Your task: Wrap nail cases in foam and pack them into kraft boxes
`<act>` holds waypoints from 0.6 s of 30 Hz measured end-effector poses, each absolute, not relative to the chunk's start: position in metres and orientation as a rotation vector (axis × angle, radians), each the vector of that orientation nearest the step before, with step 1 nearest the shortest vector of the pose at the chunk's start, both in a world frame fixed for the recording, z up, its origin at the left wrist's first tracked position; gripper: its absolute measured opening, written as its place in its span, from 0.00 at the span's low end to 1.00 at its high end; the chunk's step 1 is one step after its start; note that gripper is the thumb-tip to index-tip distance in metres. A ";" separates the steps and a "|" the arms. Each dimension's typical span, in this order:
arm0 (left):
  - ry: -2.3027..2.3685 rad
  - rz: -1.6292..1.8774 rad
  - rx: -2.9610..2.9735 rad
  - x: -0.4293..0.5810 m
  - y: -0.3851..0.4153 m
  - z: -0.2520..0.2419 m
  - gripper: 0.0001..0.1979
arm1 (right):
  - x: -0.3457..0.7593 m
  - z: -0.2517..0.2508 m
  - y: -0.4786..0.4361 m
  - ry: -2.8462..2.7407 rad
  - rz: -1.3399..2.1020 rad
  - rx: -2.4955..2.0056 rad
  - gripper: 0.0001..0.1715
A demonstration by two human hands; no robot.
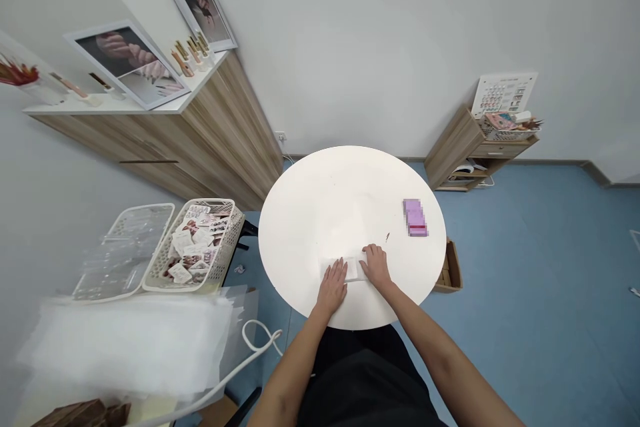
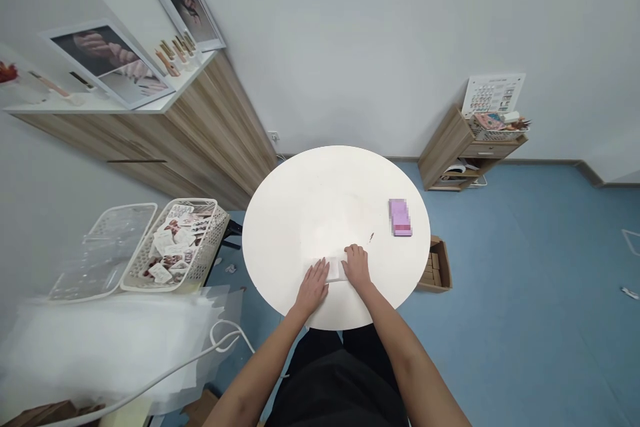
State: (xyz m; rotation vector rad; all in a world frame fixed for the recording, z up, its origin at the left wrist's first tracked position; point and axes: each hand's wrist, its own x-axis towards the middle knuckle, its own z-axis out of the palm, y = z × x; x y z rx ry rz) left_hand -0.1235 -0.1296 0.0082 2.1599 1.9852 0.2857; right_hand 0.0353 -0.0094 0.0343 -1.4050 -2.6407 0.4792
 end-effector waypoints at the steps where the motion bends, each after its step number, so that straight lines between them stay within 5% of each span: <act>1: 1.966 0.281 2.152 -0.127 -0.126 0.007 0.35 | 0.037 0.038 -0.013 -2.696 0.450 -1.263 0.18; 5: 1.888 0.332 2.129 -0.137 -0.113 0.008 0.33 | 0.039 0.048 -0.025 -2.897 0.475 -0.763 0.24; 18: 1.806 0.527 1.816 -0.172 -0.090 0.041 0.12 | 0.020 0.062 0.012 -2.853 0.898 -0.978 0.12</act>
